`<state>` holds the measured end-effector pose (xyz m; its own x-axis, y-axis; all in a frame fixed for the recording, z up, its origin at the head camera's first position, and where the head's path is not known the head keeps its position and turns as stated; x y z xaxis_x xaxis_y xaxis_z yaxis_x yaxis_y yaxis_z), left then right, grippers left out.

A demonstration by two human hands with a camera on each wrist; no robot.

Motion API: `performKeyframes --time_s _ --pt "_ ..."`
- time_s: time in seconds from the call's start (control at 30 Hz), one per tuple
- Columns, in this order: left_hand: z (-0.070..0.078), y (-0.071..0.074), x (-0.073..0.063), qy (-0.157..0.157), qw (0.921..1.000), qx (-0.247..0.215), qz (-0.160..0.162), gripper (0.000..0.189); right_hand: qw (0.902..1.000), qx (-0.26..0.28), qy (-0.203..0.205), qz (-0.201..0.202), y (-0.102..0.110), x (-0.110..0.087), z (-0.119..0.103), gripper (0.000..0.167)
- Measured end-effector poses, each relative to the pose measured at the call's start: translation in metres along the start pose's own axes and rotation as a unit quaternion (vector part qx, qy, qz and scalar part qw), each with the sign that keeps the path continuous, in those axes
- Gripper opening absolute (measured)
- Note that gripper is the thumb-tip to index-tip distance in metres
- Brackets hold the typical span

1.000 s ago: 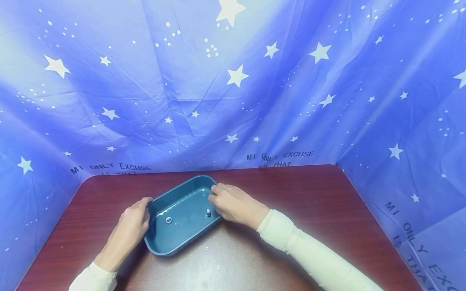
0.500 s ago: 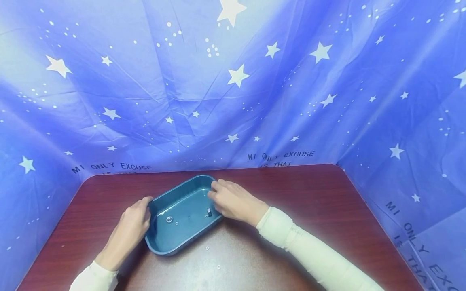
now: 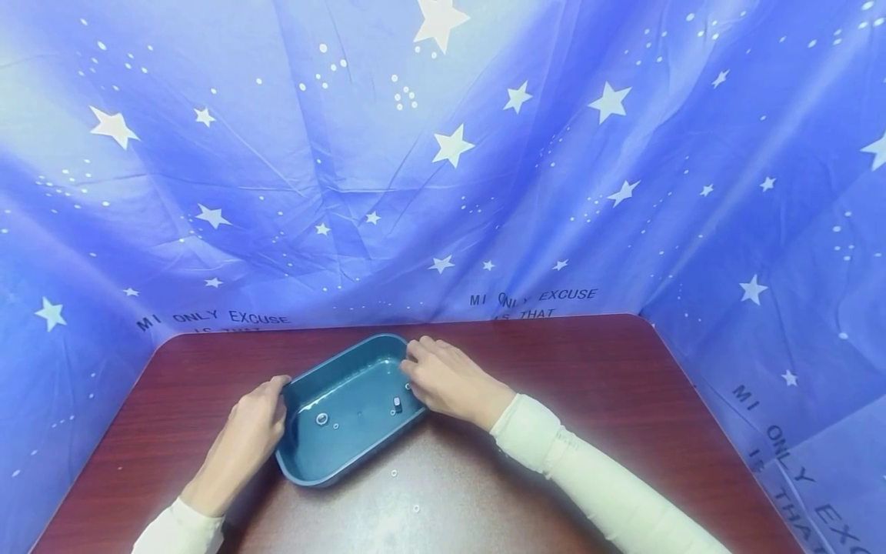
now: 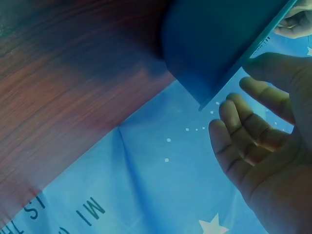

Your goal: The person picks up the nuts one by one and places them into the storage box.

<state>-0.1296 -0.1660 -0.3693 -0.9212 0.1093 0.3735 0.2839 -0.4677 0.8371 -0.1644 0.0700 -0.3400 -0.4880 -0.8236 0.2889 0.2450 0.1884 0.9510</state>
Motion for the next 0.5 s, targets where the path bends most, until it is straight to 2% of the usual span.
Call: performKeyframes --time_s 0.2,0.5 --pt "-0.001 -0.001 -0.001 0.002 1.0000 0.001 0.000 0.029 0.9997 0.001 -0.026 -0.003 -0.001 -0.003 0.009 0.024" --pt "-0.001 -0.001 -0.001 0.003 1.0000 0.001 0.001 0.029 0.9993 0.003 -0.035 -0.014 -0.006 -0.006 0.013 0.026"
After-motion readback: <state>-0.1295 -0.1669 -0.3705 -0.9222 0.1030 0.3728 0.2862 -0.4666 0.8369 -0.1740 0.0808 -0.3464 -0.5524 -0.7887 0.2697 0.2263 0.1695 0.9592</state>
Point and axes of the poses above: each hand's wrist, its own x-axis towards the middle knuckle, its own y-axis out of the back of the hand, z = x × y, the point moved 10 cm from there along x, towards the middle knuckle, and after that the axes turned 1 degree about y, right-handed, at the moved point
